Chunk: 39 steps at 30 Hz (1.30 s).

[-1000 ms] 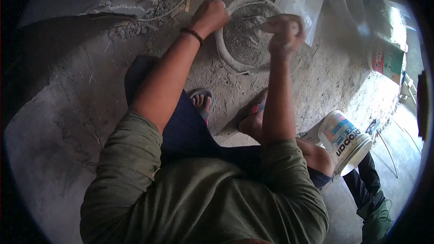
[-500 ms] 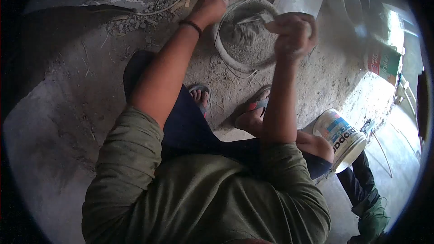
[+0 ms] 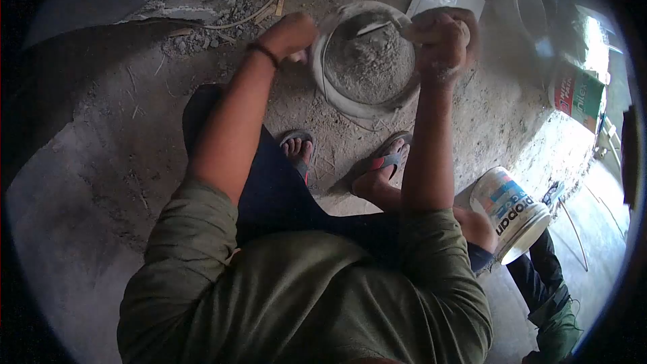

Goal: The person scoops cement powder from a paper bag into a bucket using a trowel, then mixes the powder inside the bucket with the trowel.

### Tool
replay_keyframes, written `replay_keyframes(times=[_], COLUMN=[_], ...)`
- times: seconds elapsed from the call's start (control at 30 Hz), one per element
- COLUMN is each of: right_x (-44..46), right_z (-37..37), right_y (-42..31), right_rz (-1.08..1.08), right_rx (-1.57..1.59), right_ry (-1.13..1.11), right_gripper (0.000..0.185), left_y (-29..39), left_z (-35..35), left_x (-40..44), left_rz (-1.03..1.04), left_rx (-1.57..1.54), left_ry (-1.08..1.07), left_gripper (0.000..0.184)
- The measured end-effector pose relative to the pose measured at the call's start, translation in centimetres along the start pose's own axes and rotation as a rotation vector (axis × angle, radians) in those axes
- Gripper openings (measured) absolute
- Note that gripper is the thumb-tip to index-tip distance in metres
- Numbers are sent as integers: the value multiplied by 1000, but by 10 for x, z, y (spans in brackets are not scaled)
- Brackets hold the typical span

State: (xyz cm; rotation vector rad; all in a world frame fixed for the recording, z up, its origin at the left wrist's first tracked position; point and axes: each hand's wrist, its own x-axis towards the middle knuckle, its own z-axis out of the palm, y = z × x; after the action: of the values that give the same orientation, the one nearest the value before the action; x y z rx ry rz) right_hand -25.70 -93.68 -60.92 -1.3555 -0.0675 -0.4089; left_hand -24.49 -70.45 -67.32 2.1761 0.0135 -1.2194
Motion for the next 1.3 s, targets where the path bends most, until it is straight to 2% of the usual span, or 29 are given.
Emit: replay_keyframes(times=[0.1, 0.13, 0.17, 0.2, 0.27, 0.3, 0.37, 0.47, 0.57, 0.63, 0.67, 0.7, 0.8, 0.83, 0.9, 0.93, 0.97, 1.03, 1.07, 1.17, 1.27, 1.3], right_x=[-19, -42, -55, -54, -53, -47, -31, -18, -21, -34, -40, -31, -1, 9, 23, 9, -4, -29, -30, -19, 4, 9], right_z=[7, 8, 10, 6, 1, 4, 0, 3, 22, -1, 1, 2, 11, 14, 12, 12, 13, 2, -2, -2, 20, 27], right_y=[30, 46, 52, 51, 41, 12, -10, -21, 10, 75, 81, 90, 92, 91, 110, 95, 78, 65, 53, 17, -3, -1], right_rz=[137, 209, 278, 248, 195, 258, 124, 92, 26, 75, 169, 100, -22, -54, -292, -174, -57, 337, 257, 154, 75, 44], right_rx=[15, -77, -172, -116, 19, 37, 99, 121, -89, -162, -44, -83, -153, -165, -394, -352, -306, -31, 43, 125, 120, 119], right_ry=[-9, -1, 1, 12, 28, 49, 46, 10, 41, 7, 3, -15, -62, -82, -217, -177, -131, 18, 9, -37, -94, -112], right_gripper=[7, 7, 8, 8, 9, 9, 10, 11, 9, 8, 8, 9, 11, 11, 11, 11, 11, 10, 9, 6, 7, 8], left_y=[-52, -62, -45, -25, 8, 15, 29, 22, 10, 7, 9, 11, 10, 13, 9, -21, -14, 10, 2, -2, -21, -24], left_z=[13, 23, 19, 11, 24, 29, 25, 34, 39, 40, 38, 33, 25, 25, 31, 34, 34, 32, 37, 30, 41, 44], left_x=[38, 86, 83, 81, 77, 73, 74, 92, 112, 110, 102, 95, 74, 68, 60, 82, 77, 61, 66, 77, 99, 103], left_rz=[398, 240, 405, 562, 482, 411, 295, 304, 288, 238, 203, 168, 271, 269, 254, 397, 193, -216, -76, -202, 247, 259], left_rx=[692, 528, 365, 192, -171, -182, -198, -286, -395, -458, -476, -495, 900, 870, 802, 722, 120, -1063, -998, -1033, -1079, -985], left_ry=[208, 347, 432, 524, 509, 496, 489, 471, 417, 424, 451, 483, 519, 563, 652, 698, 654, 449, 483, 372, 367, 400], left_gripper=[25, 26, 28, 31, 33, 34, 37, 36, 33, 30, 27, 25, 28, 32, 40, 40, 36, 32, 34, 30, 28, 28])
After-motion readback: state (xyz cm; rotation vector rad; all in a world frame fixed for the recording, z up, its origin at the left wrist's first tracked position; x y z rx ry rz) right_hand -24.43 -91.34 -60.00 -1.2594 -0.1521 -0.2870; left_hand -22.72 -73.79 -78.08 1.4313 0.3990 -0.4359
